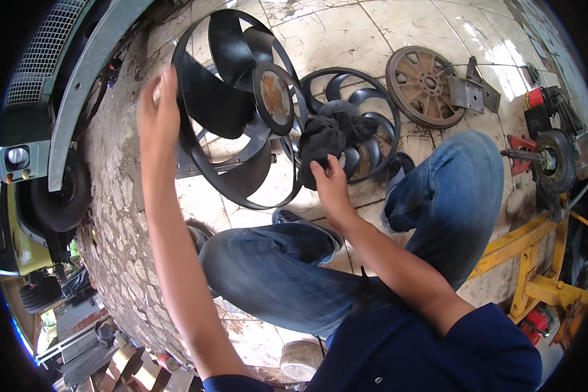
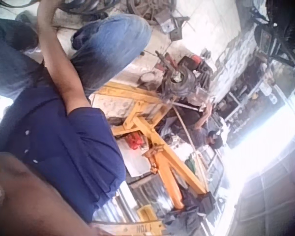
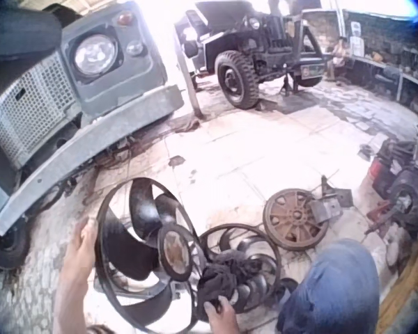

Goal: The person sits on the floor and wipes a black plastic fan with a cloth, rotating it to clean different blades and surfaces. The fan is handled repeatedly, turned over, and wiped on multiple sides.

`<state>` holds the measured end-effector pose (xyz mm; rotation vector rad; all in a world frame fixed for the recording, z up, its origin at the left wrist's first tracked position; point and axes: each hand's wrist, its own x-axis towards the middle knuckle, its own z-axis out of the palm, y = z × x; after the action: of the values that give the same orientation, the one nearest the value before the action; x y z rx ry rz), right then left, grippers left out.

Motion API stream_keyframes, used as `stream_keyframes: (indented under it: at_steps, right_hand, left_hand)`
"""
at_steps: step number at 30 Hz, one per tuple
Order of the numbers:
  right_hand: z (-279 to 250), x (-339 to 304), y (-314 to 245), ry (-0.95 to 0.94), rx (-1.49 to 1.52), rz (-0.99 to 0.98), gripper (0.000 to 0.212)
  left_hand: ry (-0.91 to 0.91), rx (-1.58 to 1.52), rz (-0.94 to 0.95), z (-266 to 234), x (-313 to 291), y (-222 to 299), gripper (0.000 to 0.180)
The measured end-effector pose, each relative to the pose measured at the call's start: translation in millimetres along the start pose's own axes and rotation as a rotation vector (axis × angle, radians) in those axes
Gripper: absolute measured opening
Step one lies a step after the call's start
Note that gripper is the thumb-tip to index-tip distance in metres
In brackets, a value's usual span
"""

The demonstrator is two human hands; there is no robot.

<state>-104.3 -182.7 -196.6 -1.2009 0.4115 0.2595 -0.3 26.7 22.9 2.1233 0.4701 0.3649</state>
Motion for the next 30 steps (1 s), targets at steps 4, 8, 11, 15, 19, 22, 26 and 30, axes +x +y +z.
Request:
stream_keyframes:
  at_steps: [4,8,11,15,19,22,26,30]
  right_hand:
    - [6,4,-2,0.044,0.124,0.053,0.023]
    - [5,13,-6,0.192,0.243,-0.194,0.018]
    - [3,17,-57,0.235,0.124,-0.485,0.016]
    - [4,8,-115,0.176,0.110,-0.747,0.021]
    - [-4,12,-124,0.130,0.133,-0.773,0.021]
    - [-6,15,-115,0.168,0.127,-0.661,0.021]
    - [-4,25,-95,0.203,0.116,-0.579,0.020]
    - [-5,19,-102,0.215,0.141,-0.542,0.020]
  left_hand:
    - [-0.205,-0.050,-0.157,-20,-92,-32,0.060]
    - [-0.138,-0.209,-0.163,-20,-76,-44,0.039]
    - [-0.138,-0.117,-0.124,-16,-52,-11,0.044]
    - [-0.164,0.051,-0.083,-4,2,12,0.076]
    - [-0.119,0.123,-0.049,16,13,36,0.081]
    - [-0.130,0.093,0.129,25,-15,10,0.075]
    - [-0.148,-0.210,-0.076,28,-47,1,0.051]
    - [-0.171,-0.162,-0.119,19,-34,20,0.035]
